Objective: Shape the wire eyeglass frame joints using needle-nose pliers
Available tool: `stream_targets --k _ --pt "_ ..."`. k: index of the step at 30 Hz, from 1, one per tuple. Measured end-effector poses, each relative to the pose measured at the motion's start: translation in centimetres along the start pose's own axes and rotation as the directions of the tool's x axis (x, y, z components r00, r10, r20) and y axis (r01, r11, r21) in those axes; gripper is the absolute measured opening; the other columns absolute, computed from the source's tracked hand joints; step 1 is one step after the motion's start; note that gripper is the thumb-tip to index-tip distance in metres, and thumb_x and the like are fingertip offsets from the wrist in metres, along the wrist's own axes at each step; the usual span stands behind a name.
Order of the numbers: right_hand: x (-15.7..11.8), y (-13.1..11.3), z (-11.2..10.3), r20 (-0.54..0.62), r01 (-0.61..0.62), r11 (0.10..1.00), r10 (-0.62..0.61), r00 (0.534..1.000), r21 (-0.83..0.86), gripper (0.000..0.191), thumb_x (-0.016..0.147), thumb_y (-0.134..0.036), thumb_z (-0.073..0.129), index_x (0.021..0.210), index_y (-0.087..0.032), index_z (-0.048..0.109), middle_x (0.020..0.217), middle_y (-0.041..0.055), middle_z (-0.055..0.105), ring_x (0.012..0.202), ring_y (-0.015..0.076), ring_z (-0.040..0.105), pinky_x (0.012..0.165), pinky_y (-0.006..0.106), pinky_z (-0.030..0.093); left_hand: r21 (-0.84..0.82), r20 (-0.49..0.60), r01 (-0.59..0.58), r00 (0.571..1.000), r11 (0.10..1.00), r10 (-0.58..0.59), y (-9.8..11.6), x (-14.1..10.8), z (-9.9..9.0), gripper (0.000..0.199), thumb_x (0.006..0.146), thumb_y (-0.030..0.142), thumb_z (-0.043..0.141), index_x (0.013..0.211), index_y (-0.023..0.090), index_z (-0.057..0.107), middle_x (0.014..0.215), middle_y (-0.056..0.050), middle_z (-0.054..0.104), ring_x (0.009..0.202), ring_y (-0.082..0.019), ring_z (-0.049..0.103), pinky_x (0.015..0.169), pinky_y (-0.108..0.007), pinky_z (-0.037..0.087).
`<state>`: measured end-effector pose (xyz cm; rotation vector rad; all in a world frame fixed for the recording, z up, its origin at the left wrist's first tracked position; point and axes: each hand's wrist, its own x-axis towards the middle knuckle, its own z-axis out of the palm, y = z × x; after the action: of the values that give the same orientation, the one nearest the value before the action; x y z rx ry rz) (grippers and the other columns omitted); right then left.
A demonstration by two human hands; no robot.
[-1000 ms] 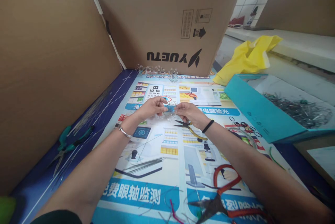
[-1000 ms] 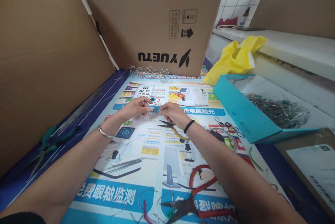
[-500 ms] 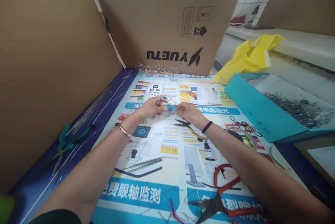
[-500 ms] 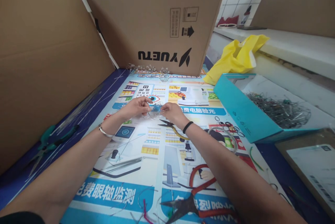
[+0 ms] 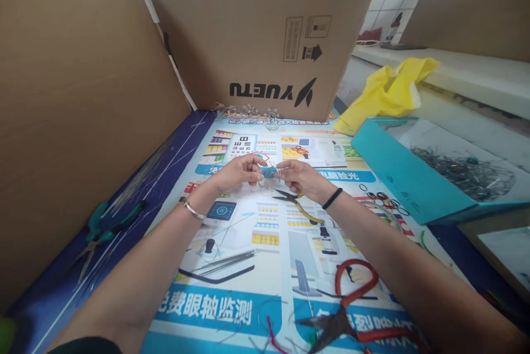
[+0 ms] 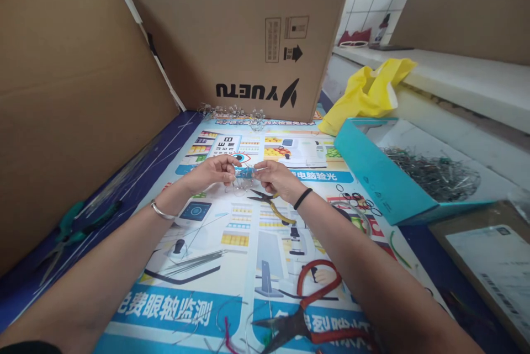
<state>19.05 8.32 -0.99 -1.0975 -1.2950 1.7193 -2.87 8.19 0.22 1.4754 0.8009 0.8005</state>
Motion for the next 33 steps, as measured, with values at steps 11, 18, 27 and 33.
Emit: stream_targets --k 11,18,27,33 --pt "-0.3 -0.3 -0.4 0.121 -0.042 0.985 0.022 0.992 0.165 0.039 0.060 -0.018 0.070 0.096 -0.018 0.056 0.074 0.0002 0.066 0.043 0.0041 0.041 0.039 0.017 0.029 -0.035 0.065 -0.006 0.998 0.999 0.009 0.5 -0.3 0.7 0.036 0.067 0.021 0.074 0.099 0.016 0.059 0.068 0.003 0.059 0.056 -0.007 0.054 0.059 -0.022 0.044" --pt "-0.3 -0.3 -0.2 0.160 -0.124 0.961 0.086 0.983 0.245 0.034 0.064 -0.012 0.062 0.097 -0.019 0.055 0.073 0.0013 0.067 0.041 0.0043 0.039 0.037 0.016 0.027 -0.053 0.071 -0.006 0.997 0.999 0.010 0.4 -0.4 0.9 0.037 0.066 0.021 0.075 0.099 0.016 0.059 0.067 0.003 0.059 0.056 -0.008 0.055 0.059 -0.023 0.044" --pt "-0.7 -0.6 0.7 0.203 -0.217 0.900 0.148 0.968 0.378 0.021 0.074 -0.021 0.052 0.095 -0.018 0.054 0.070 0.0024 0.064 0.039 0.0048 0.037 0.035 0.015 0.025 -0.102 0.076 -0.024 0.997 0.995 0.032 0.5 -0.5 1.0 0.038 0.065 0.020 0.077 0.098 0.016 0.060 0.070 0.002 0.061 0.057 -0.008 0.056 0.060 -0.022 0.046" --pt "-0.7 -0.7 0.9 0.295 -0.292 0.871 0.181 0.938 0.395 0.017 0.079 -0.026 0.046 0.092 -0.017 0.052 0.067 0.0029 0.063 0.036 0.0038 0.033 0.033 0.013 0.022 -0.104 0.111 -0.034 0.993 0.994 0.046 0.1 -0.4 0.8 0.037 0.067 0.018 0.076 0.101 0.017 0.060 0.073 0.001 0.061 0.061 -0.008 0.056 0.060 -0.021 0.046"
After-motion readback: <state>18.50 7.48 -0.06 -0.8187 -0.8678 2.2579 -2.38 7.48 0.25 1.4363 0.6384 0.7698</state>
